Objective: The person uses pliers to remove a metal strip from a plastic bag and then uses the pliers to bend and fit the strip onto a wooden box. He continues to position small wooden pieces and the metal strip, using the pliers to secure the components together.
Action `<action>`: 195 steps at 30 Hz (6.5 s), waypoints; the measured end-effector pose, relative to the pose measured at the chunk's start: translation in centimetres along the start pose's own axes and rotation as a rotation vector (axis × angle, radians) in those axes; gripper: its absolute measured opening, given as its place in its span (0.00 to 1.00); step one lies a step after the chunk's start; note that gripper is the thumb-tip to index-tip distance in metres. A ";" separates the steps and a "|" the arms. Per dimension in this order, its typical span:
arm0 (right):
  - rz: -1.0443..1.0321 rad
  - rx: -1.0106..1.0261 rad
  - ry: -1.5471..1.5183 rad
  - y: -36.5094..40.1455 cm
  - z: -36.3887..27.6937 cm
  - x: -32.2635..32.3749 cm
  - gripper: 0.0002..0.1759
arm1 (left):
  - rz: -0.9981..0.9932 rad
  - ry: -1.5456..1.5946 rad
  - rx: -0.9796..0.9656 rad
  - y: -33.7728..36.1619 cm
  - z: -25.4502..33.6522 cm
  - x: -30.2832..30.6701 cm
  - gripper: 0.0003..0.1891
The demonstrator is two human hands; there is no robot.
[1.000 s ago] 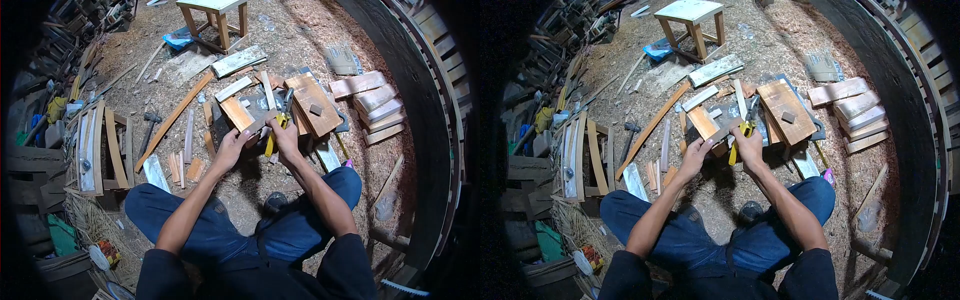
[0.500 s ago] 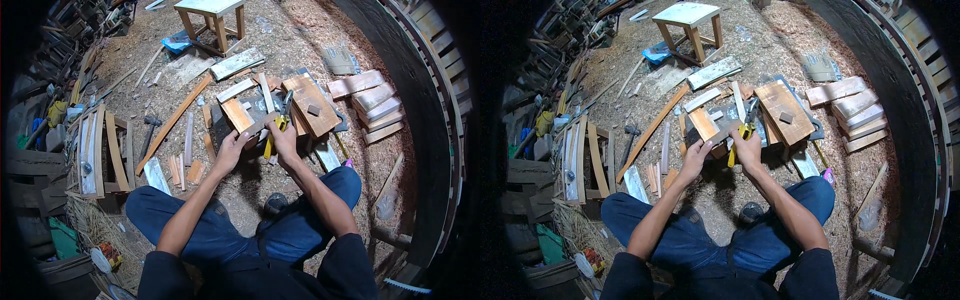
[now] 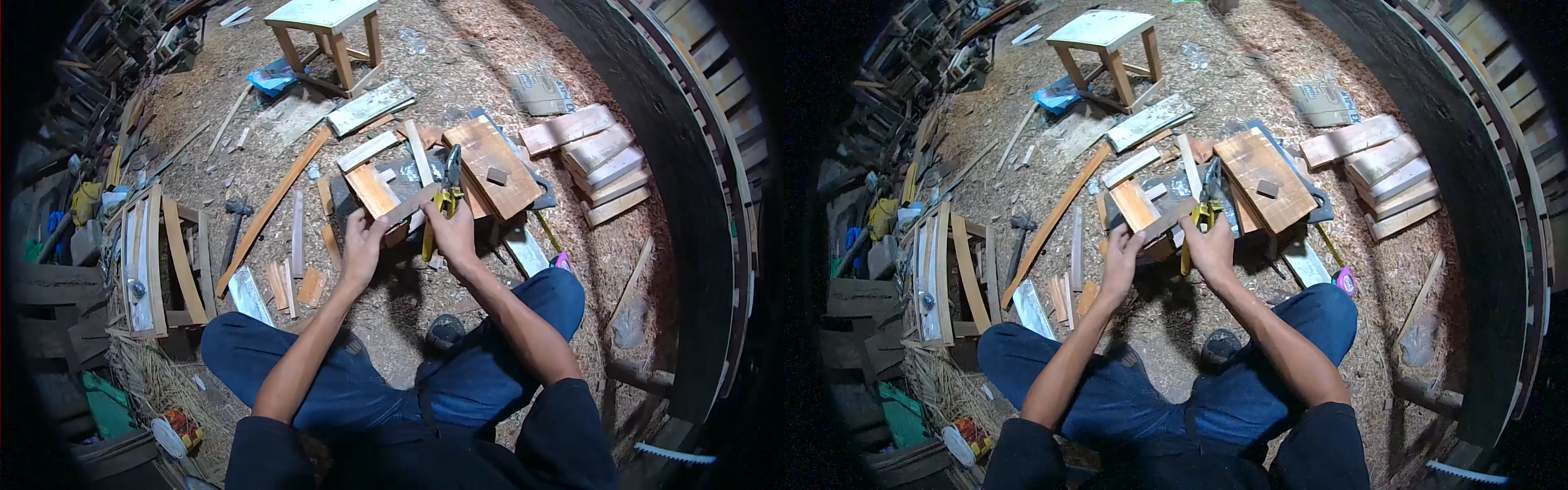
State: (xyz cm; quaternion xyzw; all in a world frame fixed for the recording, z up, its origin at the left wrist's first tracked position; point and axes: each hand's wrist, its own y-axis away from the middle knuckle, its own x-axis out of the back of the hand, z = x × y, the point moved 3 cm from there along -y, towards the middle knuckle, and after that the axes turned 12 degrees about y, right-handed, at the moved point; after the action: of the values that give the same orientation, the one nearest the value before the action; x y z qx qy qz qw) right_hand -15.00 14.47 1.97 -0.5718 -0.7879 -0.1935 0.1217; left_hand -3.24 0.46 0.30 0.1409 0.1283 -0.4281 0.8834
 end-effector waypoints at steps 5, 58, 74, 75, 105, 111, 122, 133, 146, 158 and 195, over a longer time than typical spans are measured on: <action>-0.014 -0.067 -0.038 -0.3 1.4 0.7 0.25 | 0.212 -0.186 -0.115 0.8 2.2 -1.1 0.27; -0.106 0.204 0.937 -13.0 2.5 -7.4 0.16 | -0.074 -1.091 -0.468 -8.6 6.1 -7.2 0.08; -0.063 0.369 0.216 -9.5 -6.5 2.5 0.15 | -0.222 -0.812 -0.437 -10.1 8.1 -5.8 0.16; -0.092 0.392 0.163 -8.9 -7.0 3.0 0.14 | -0.244 -0.754 -0.505 -10.0 8.2 -6.1 0.18; -0.224 0.471 0.092 -2.8 -9.5 12.6 0.11 | -0.527 -0.617 -0.458 -4.2 8.7 -11.1 0.30; -0.270 0.519 0.089 -3.1 -9.0 12.1 0.13 | -0.540 -0.651 -0.436 -5.2 8.5 -10.3 0.31; -0.274 0.432 0.067 -3.2 -7.8 10.1 0.13 | -0.615 -0.577 -0.223 -6.3 9.9 -7.9 0.23; -0.414 0.498 0.290 -1.7 -8.8 10.4 0.15 | -0.638 -0.438 -0.152 -5.4 10.3 -9.5 0.18; -0.171 0.695 0.527 -1.7 -8.9 10.3 0.14 | -0.642 -0.293 -0.055 -5.3 10.1 -9.3 0.21; -0.177 0.599 0.507 -2.2 -8.2 10.0 0.13 | -0.634 -0.248 -0.031 -5.6 9.5 -9.3 0.23; -0.287 0.393 0.096 -4.1 -8.0 8.0 0.11 | -0.400 -0.549 -0.465 -4.6 10.6 -10.6 0.11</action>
State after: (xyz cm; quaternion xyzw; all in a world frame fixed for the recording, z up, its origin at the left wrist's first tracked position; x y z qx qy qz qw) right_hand -21.68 16.65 11.76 -0.4096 -0.8769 -0.0789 0.2389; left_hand -12.09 1.56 13.12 -0.2097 0.0061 -0.5727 0.7925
